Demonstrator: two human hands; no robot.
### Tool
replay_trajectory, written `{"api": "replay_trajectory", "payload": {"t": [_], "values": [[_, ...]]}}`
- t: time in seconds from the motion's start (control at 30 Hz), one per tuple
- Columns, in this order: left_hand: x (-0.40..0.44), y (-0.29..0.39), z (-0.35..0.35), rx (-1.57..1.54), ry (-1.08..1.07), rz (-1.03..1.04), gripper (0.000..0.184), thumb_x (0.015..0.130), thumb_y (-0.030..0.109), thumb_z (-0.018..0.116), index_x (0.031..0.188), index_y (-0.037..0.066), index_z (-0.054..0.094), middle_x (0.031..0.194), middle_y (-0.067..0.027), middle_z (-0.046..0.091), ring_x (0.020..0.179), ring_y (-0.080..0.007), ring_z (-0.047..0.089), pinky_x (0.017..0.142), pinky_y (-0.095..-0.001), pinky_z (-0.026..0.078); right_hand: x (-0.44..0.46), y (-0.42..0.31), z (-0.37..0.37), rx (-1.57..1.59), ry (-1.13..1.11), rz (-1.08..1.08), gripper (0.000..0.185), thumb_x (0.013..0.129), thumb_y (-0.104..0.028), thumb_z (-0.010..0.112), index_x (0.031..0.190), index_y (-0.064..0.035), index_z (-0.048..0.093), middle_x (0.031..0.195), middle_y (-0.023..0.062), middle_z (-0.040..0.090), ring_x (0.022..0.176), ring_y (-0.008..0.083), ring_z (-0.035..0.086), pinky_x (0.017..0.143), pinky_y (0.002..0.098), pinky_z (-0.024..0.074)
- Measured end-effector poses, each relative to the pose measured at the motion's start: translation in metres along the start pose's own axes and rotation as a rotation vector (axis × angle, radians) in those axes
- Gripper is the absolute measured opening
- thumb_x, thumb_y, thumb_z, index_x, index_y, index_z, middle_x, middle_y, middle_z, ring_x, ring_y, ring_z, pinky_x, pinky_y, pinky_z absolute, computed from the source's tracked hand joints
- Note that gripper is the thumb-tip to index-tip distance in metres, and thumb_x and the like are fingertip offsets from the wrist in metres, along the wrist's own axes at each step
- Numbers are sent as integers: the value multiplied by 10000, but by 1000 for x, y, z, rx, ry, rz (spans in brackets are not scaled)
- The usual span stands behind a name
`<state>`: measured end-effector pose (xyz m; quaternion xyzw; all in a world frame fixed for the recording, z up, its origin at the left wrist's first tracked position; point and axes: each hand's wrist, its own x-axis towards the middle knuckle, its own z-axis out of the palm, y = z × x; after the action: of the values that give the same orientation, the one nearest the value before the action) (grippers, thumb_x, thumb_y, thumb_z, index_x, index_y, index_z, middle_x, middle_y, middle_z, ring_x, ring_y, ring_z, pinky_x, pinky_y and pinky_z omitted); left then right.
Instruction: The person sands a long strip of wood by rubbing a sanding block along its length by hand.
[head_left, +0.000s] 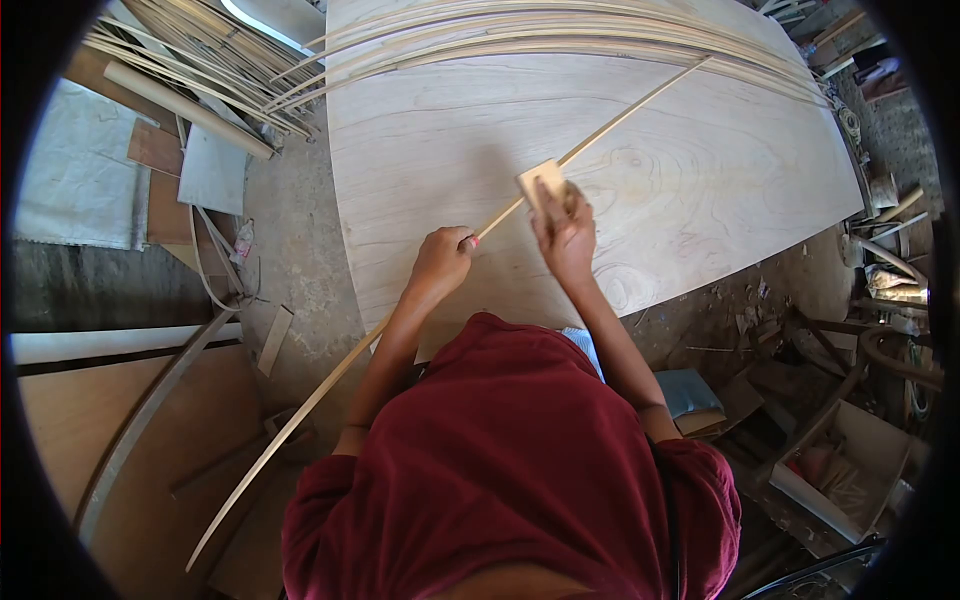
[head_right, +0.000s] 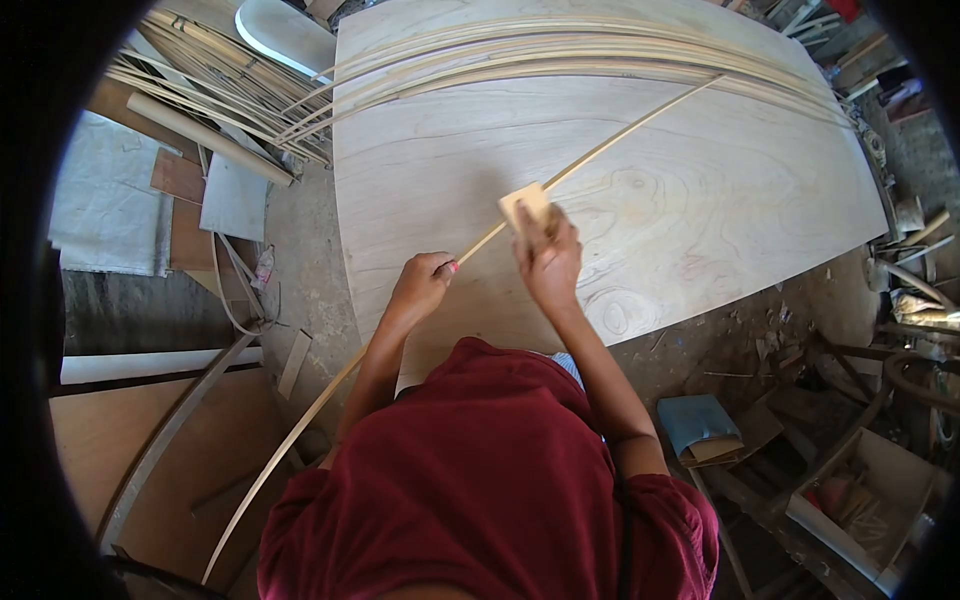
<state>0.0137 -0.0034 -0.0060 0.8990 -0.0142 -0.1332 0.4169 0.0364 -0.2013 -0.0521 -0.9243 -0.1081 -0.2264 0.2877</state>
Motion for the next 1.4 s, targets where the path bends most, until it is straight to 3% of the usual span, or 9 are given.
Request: {"api": "replay_trajectory", "payload": {"t": [0.13, 0.2, 0.23, 0.3, 0.57, 0.83, 1.03, 1.3, 1.4], "values": [[3, -3, 3, -24, -64, -66, 212, 841, 95, 480, 948, -6, 633, 828, -230, 616, 752, -384, 588, 683, -419, 454, 5, 3, 0, -43, 39, 81, 479, 756, -171, 673, 1225, -170, 577, 1178, 249, 477, 902, 351, 518, 756, 436, 455], [8, -12, 11, -175, 26, 11, 217, 874, 84, 494, 1035, 0, 611, 646, -74, 528, 589, -142, 460, 572, -295, 401, -6, -14, -4, 16, 16, 8, 481, 755, -173, 673, 1225, -172, 577, 1181, 247, 475, 907, 352, 515, 762, 434, 451], [7, -13, 10, -176, 29, 8, 217, 874, 84, 494, 1035, 0, 611, 646, -74, 528, 589, -142, 460, 572, -295, 401, -12, -25, -5, 80, -7, -66, 482, 753, -175, 673, 1226, -174, 576, 1184, 246, 473, 912, 352, 512, 769, 433, 447], [7, -12, 9, -141, 15, 1, 274, 871, 101, 491, 1114, 44, 602, 892, -201, 639, 779, -337, 615, 707, -395, 455, -16, -31, -7, 100, -95, -59, 491, 749, -184, 676, 1230, -186, 574, 1190, 240, 470, 923, 342, 508, 786, 429, 438], [3, -10, 9, -162, -81, -70, 264, 885, 114, 491, 1115, 46, 603, 794, -178, 621, 709, -288, 580, 696, -360, 448, 3, 9, 2, -29, 0, 154, 462, 782, -220, 658, 1235, -190, 568, 1211, 239, 471, 982, 348, 523, 784, 427, 455], [7, -12, 6, -141, -79, -31, 251, 889, 121, 487, 1094, 37, 607, 783, -178, 614, 703, -277, 577, 692, -359, 448, -27, -33, -9, 75, -165, -125, 496, 748, -220, 680, 1232, -223, 569, 1233, 196, 463, 1000, 341, 508, 818, 412, 431], [5, -14, 9, -184, -66, -61, 257, 881, 125, 490, 1083, 18, 609, 760, -185, 609, 657, -264, 565, 665, -351, 447, -2, 10, 7, 13, 32, 151, 494, 762, -208, 671, 1243, -213, 560, 1204, 240, 478, 998, 365, 515, 801, 434, 453], [10, -15, 5, -183, -109, -72, 256, 887, 116, 471, 1076, 21, 617, 613, -131, 563, 555, -195, 536, 583, -341, 439, -29, -41, -8, 108, -127, -135, 509, 766, -231, 664, 1261, -237, 548, 1204, 228, 475, 952, 343, 514, 784, 425, 443], [6, -20, 10, -257, -58, -49, 258, 889, 114, 470, 1082, 19, 613, 594, -111, 552, 553, -177, 533, 574, -331, 437, -18, -29, -7, 50, -102, -91, 510, 756, -217, 693, 1247, -196, 559, 1186, 221, 497, 965, 347, 530, 827, 404, 458]]}}
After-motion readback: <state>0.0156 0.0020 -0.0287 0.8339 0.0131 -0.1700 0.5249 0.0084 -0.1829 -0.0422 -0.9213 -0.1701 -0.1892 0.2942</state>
